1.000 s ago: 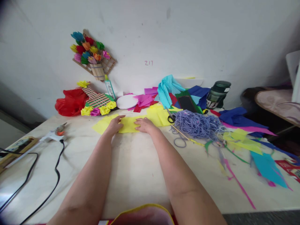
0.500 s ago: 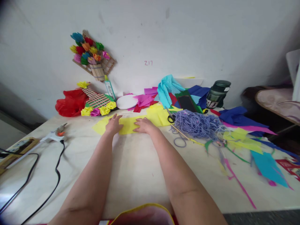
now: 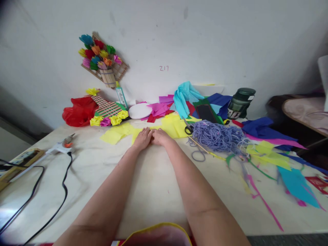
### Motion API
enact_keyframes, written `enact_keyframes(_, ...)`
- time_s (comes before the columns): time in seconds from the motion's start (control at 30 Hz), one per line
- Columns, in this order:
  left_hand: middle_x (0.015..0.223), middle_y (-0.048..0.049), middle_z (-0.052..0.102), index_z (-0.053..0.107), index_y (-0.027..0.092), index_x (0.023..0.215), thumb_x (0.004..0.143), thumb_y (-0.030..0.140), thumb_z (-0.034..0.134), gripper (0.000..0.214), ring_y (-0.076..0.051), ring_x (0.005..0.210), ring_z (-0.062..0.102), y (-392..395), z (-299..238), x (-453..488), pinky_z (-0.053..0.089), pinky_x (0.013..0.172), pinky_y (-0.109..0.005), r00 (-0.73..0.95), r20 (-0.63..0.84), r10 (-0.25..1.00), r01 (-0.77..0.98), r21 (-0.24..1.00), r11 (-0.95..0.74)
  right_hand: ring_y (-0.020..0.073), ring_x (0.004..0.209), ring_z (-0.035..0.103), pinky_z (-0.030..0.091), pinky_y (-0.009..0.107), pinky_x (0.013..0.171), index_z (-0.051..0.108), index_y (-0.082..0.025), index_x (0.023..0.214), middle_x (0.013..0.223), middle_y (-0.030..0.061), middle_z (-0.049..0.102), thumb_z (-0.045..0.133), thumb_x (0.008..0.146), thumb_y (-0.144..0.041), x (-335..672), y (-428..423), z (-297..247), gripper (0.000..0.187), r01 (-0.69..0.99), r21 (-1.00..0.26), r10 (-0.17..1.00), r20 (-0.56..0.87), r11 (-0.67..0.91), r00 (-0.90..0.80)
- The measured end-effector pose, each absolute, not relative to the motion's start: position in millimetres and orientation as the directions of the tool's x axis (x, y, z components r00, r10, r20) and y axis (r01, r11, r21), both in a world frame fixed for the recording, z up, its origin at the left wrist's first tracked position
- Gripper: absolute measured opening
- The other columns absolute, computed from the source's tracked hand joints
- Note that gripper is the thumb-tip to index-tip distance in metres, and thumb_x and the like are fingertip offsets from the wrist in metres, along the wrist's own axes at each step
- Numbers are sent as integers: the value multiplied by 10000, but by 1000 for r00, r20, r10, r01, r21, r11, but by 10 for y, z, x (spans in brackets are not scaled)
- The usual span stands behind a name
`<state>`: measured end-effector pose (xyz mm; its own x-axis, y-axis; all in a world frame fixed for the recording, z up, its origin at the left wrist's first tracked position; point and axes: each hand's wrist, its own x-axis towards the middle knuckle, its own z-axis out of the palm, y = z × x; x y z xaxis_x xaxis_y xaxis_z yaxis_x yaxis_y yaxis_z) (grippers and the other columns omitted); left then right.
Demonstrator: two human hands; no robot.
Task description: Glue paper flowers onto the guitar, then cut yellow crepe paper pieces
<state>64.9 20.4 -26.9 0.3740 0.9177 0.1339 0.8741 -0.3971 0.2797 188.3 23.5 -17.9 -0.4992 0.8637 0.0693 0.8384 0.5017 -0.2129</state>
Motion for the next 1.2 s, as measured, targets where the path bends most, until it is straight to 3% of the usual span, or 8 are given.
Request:
enact_keyframes(0.1,1419,-74,238,335,231,1315,888,338,219,455,-243,1310,132,179,-296,583,151,1035,-439,383,48,923,899,212,-384,226,1065,501,311,331,939,584,-240,1110,1195,52,544,506,761,-321,1883,252,-193,367,833,-202,856,80,516,-511)
enact_keyframes(0.3,1432,-72,187,290,167,1341,886,326,164,498,-215,1316,102,168,-258,569,124,1045,-424,335,11,942,916,229,-329,236,1099,484,316,359,952,573,-178,1128,1251,85,496,513,765,-344,1903,223,-143,404,827,-194,849,67,527,-525)
enact_keyframes(0.47,1437,-52,164,269,171,1350,877,350,163,517,-210,1317,96,187,-291,583,122,1045,-428,342,13,940,916,219,-336,207,1142,464,322,292,974,601,-235,1093,1293,25,460,577,730,-363,2020,262,-156,386,815,-322,868,49,482,-494)
enact_keyframes(0.7,1439,-95,141,268,137,1350,854,432,193,582,-230,1317,99,220,-345,614,129,1042,-426,304,26,952,934,188,-303,160,1166,444,296,238,997,588,-155,1106,1275,53,473,609,699,-221,2249,329,-173,413,790,-460,894,17,405,-448)
enact_keyframes(0.83,1437,-89,161,273,150,1352,846,460,194,598,-261,1314,93,214,-348,622,127,1041,-422,288,37,957,939,183,-290,158,1126,485,333,252,977,608,-153,1076,1223,45,527,559,730,-195,2285,324,-192,352,761,-539,919,63,360,-390)
enact_keyframes(1.03,1435,-85,179,271,157,1356,843,454,190,598,-276,1310,106,205,-338,640,119,1042,-426,276,36,960,945,174,-278,180,991,577,423,331,892,551,-165,1160,1105,60,610,438,811,-240,2174,319,-130,374,679,-714,985,151,170,-89)
enact_keyframes(1.13,1431,-83,194,289,168,1349,844,450,195,586,-275,1310,113,209,-347,646,129,1038,-433,272,52,961,947,161,-277,150,978,580,432,310,874,470,-177,1236,1182,69,558,345,860,-279,2029,288,-59,410,569,-791,973,213,225,-89)
enact_keyframes(1.2,1429,-84,200,292,170,1346,843,451,199,584,-273,1310,111,210,-352,647,132,1037,-434,277,58,959,947,154,-283,130,1039,544,406,286,903,433,-188,1265,1243,61,509,292,875,-246,1919,264,-53,419,571,-777,964,225,265,-140)
